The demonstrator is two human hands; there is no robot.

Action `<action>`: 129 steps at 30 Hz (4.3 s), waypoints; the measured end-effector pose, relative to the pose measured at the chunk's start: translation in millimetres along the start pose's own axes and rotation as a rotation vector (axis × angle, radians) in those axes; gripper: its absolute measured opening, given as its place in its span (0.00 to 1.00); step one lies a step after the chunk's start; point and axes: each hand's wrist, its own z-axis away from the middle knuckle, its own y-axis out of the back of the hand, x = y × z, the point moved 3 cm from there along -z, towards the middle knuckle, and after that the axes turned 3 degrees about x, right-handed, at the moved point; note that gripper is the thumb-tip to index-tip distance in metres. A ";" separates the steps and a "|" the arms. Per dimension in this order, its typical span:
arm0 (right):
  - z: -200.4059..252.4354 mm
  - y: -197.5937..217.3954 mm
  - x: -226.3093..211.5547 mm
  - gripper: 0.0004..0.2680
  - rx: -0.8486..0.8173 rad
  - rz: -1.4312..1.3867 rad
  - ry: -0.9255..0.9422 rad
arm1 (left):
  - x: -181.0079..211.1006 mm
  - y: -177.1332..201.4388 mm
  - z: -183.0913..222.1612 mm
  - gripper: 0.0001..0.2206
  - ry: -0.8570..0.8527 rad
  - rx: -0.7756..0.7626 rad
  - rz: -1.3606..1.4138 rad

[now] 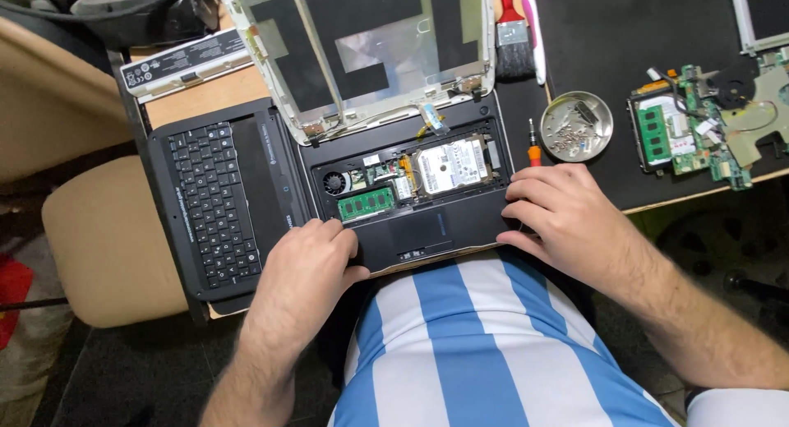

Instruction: Securing internal components of a laptop using a screwdriver, including the hard drive and various connectors.

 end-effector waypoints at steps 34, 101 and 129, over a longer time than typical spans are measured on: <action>-6.6 -4.7 -22.5 0.05 -0.389 0.219 -0.033 | -11.4 -13.0 -3.6 0.16 0.103 -0.055 0.376; 0.0 -33.9 29.2 0.08 0.342 -0.473 0.054 | 45.8 -43.3 -18.6 0.13 0.177 1.288 0.409; 26.2 -49.9 22.0 0.05 0.599 -0.117 -0.218 | 32.1 -77.6 -11.9 0.16 -0.057 1.360 0.573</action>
